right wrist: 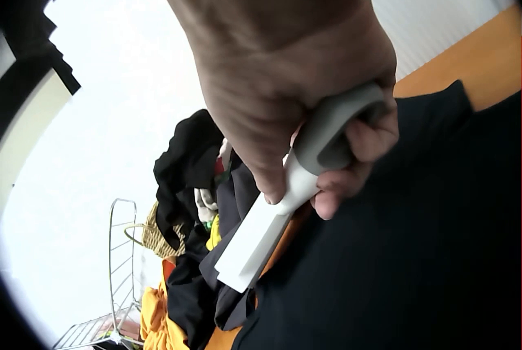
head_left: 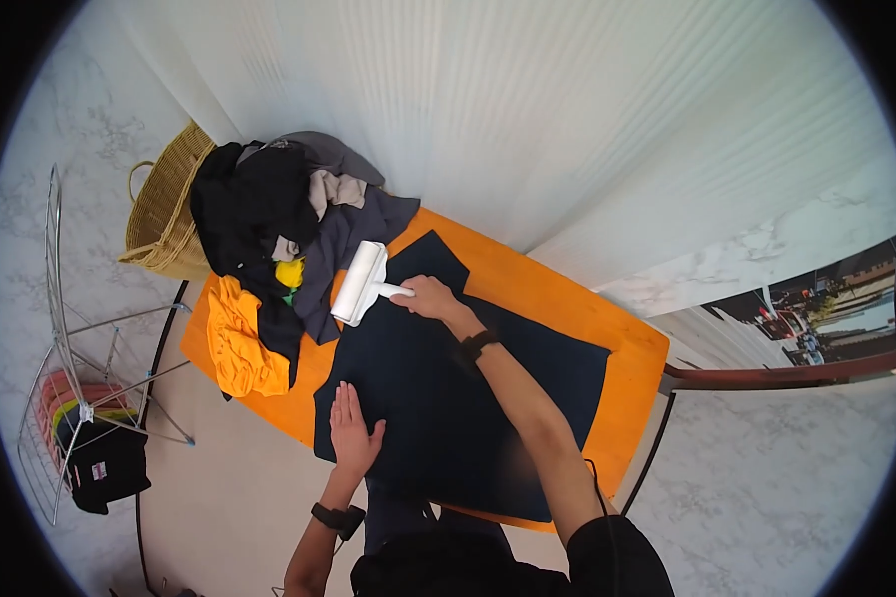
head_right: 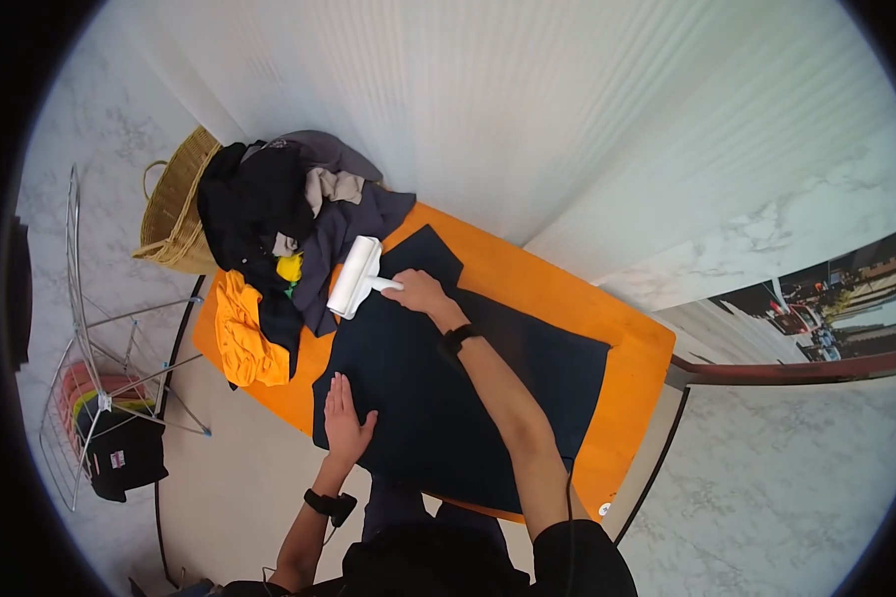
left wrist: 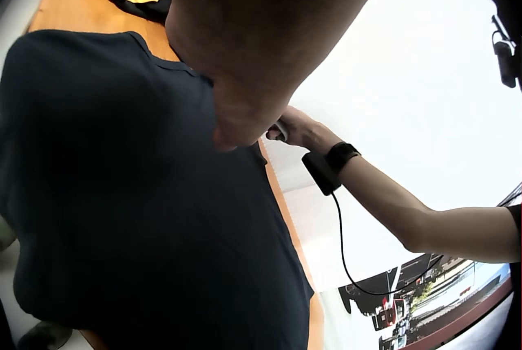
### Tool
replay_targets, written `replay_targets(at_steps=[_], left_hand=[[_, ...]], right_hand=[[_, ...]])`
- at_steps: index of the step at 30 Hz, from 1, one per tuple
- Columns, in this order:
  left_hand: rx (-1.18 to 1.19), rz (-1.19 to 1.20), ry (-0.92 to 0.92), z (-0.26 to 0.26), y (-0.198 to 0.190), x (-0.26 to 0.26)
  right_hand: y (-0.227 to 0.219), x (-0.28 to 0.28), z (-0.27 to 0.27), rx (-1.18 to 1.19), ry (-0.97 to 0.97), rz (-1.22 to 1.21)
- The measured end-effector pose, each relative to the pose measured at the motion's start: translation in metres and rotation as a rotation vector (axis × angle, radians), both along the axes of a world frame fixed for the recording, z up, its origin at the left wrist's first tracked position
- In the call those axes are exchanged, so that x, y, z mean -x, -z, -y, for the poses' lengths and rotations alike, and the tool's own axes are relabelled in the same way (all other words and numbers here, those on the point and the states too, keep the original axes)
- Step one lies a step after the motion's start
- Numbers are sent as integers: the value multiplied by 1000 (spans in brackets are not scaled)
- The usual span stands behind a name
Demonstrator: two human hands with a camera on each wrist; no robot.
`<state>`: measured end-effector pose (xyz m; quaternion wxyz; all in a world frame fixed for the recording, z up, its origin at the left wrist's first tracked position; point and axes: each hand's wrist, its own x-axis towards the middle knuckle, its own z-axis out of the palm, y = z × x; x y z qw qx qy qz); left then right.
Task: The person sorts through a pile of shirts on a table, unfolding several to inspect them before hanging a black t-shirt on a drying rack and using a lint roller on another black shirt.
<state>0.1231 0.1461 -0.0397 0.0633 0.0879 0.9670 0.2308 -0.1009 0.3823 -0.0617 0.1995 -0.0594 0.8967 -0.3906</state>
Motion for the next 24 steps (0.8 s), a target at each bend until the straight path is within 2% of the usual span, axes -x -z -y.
replay_targets(at_steps=[2,3,10,14,19,24], left_hand=[[12,-9,2,-5,7,16],[23,-22,19,-9,11,27],[106,-127,221,-41,33,126],[232,-64,316,-48,38,167],[407,102,282,-45,48,186],[441,145,254,-49,44,188]], right_hand=[[1,-15,-30,84,5,28],[-11,-28,-46,25,16,11],[-14,-123,-164,-118,54,-31],[-30,-178,-223,-256,111,52],[-38,-244,-300,-294,198,115],[-47,-302,-361,-344,309,244]])
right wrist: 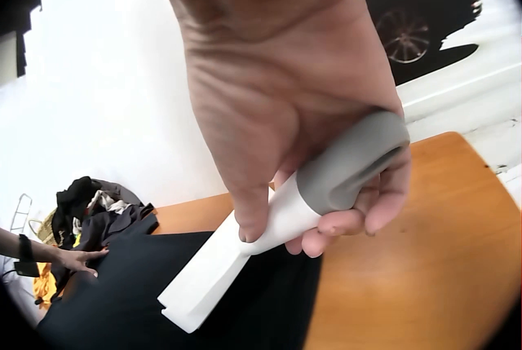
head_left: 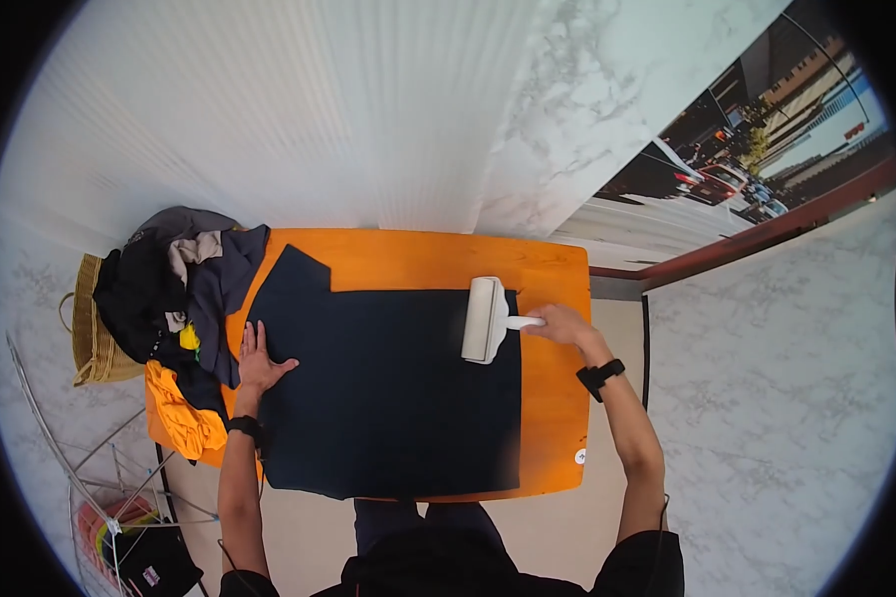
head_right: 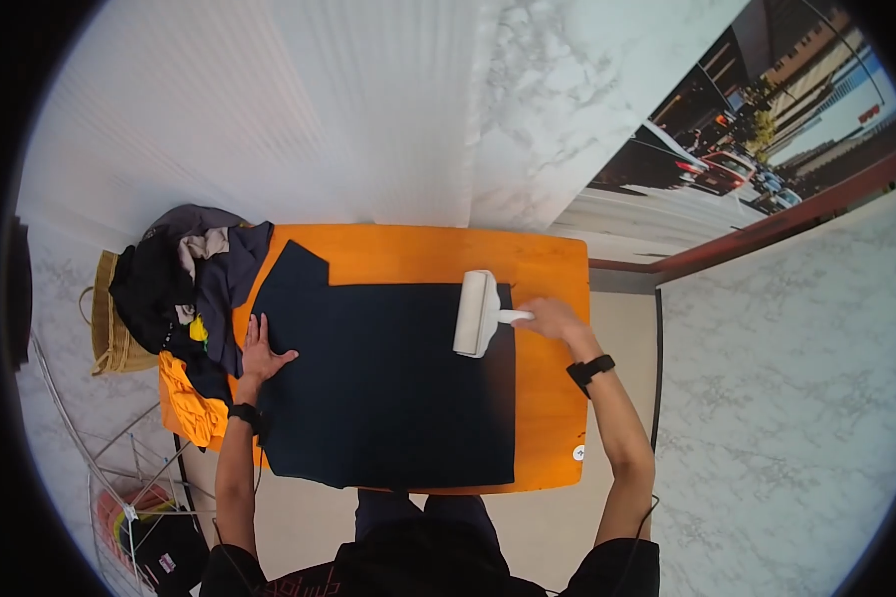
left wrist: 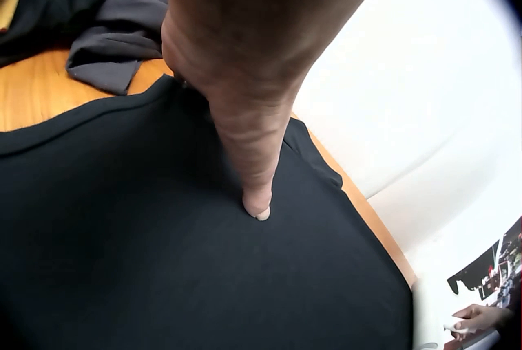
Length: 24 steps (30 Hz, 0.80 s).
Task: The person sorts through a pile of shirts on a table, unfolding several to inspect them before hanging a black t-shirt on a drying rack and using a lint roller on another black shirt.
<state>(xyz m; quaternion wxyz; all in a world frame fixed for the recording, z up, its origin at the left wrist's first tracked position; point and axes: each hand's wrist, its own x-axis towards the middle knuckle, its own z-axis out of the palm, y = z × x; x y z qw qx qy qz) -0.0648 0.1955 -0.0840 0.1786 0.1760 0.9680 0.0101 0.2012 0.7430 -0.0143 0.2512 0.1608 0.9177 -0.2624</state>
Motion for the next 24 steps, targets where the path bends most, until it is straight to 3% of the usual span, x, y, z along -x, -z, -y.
replay_targets(at_steps=[8,12,15,18,24], left_hand=[[49,71,-44,-10,-13,0],[44,54,-35,-9,-13,-1],[-125,-102,-14,-9,-16,-22],[-271,-200,0,-3,-16,-69],[-392,-113,-81,36,-16,-186]], right_hand=[[-19,-69,-57,36,242,93],[-29,-86,-44,135,340,39],[-22,-78,-1,236,263,-86],[-34,-28,68,195,76,-34],[5,71,192,171,-203,-81]])
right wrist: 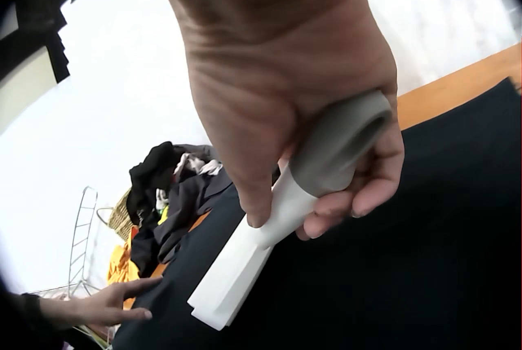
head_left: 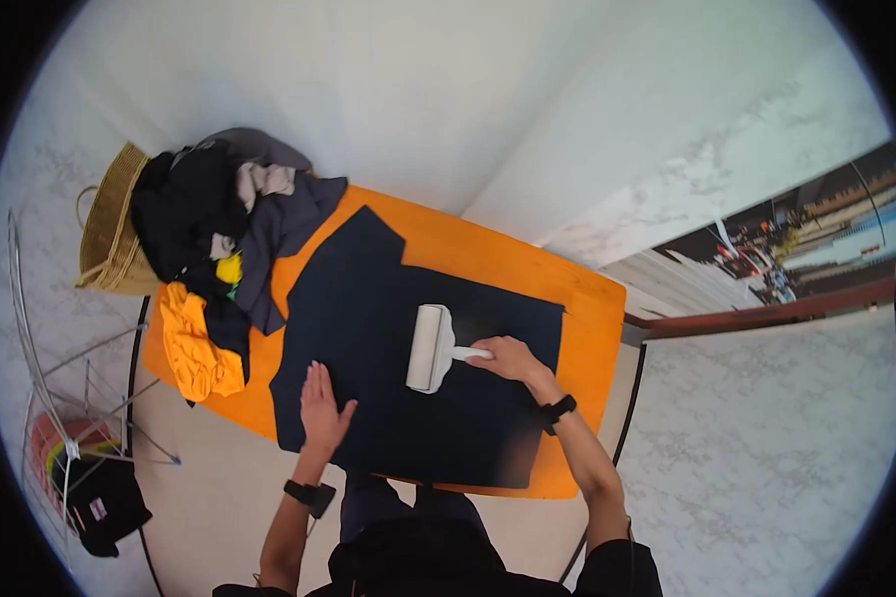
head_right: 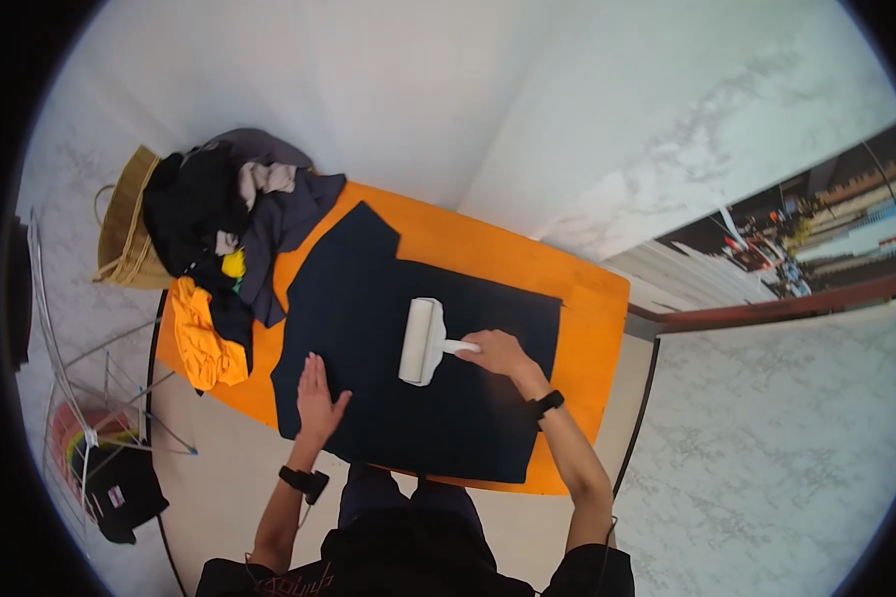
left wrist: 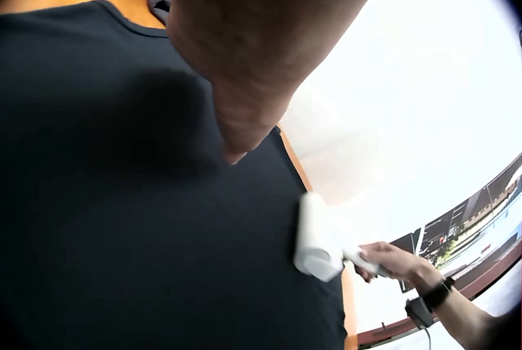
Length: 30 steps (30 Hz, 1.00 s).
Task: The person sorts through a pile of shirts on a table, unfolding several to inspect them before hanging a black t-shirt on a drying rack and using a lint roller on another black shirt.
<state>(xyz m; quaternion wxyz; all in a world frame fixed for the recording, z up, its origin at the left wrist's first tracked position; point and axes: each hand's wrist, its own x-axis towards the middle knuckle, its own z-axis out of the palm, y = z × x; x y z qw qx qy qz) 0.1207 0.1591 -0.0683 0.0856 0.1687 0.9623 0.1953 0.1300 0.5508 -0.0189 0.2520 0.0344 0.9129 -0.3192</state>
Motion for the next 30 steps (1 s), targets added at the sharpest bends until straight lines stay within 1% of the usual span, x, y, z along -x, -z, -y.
replay_targets(at_steps=[4,6,9,10,12,13,17,21,23,24,25,27,28,30], left_hand=[[-66,41,-58,20,-3,-39],[-76,41,-102,25,-3,-46],[-69,81,-78,31,3,-53],[-75,79,-98,34,5,-53],[-57,88,-34,37,6,-55],[-62,84,-45,39,6,-56],[-37,84,-2,40,5,-56],[42,64,38,40,9,-58],[65,62,41,38,7,-58],[71,71,39,37,7,-59],[96,71,74,35,7,-61],[129,63,39,32,8,-59],[147,62,75,31,7,-58],[183,71,74,32,5,-59]], right_hand=[[7,60,76,-13,-105,-16],[8,87,110,-16,-118,-41],[9,119,159,-27,-172,-48],[10,128,173,-30,-179,-63],[14,140,199,-37,-195,-84],[17,145,210,-16,-184,-102],[14,152,237,38,-152,-146],[9,138,219,107,-107,-144],[15,121,189,67,-121,-195],[18,111,172,87,-90,-201],[21,99,154,59,-83,-192],[25,73,118,-7,-69,-158],[25,60,100,6,-32,-158],[26,32,63,15,-21,-136]])
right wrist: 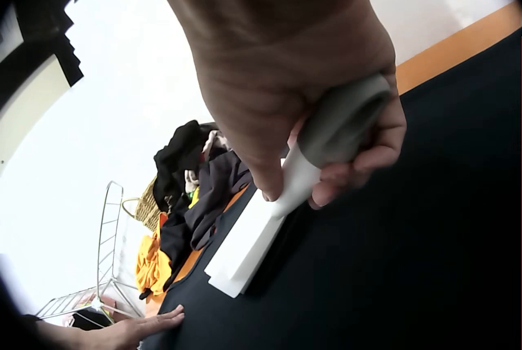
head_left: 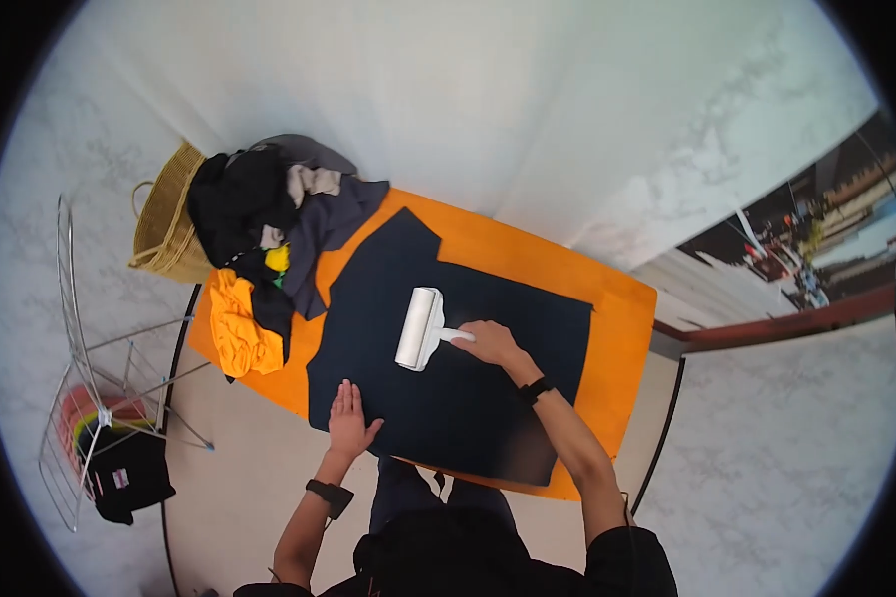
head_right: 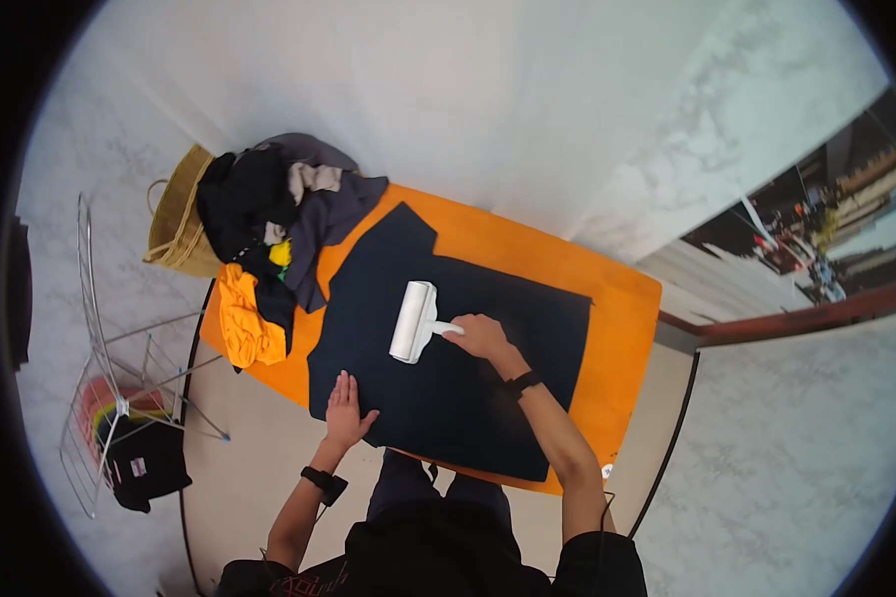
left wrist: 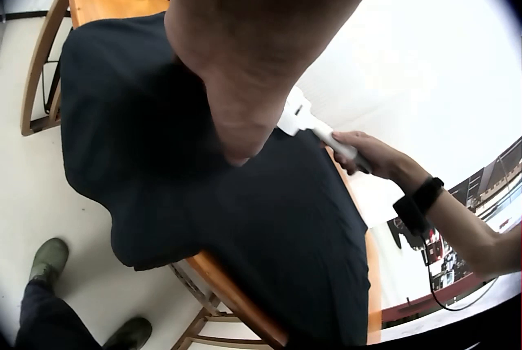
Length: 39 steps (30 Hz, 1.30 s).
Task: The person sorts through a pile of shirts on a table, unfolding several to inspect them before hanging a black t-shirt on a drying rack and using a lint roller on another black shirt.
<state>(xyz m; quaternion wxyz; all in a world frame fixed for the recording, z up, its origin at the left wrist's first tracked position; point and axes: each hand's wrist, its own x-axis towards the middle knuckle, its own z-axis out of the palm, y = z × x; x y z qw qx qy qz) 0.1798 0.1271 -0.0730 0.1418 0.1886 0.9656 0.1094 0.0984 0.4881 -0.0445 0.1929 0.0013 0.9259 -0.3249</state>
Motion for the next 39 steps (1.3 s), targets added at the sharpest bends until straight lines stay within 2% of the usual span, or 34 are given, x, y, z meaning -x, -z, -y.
replay_targets(at_steps=[2,7,12,15,21,23,24,26,29,34,39], left_hand=[[20,-8,40,1,3,-1],[114,72,4,-7,-8,3],[173,125,-29,-12,-13,5],[179,143,-42,-14,-12,5],[182,155,-79,-22,-18,5],[82,-1,-23,-36,-25,-3],[79,6,-43,-47,-24,-9],[-98,-48,112,-63,-18,-30],[-182,-2,219,-81,-14,-60],[-236,86,232,-84,-3,-98],[-252,120,270,-78,0,-107]], right_hand=[[0,-30,-38,-3,32,21],[-4,-114,-141,5,92,100],[-5,-199,-226,-30,240,189],[-22,-232,-255,-58,320,277],[-43,-279,-288,-93,402,262],[-59,-275,-270,-65,428,263],[-64,-269,-256,-33,464,262],[-55,-233,-198,-16,357,124],[-36,-178,-134,-12,218,71],[-19,-94,-26,-52,24,55],[-9,-28,75,-44,-35,-10]])
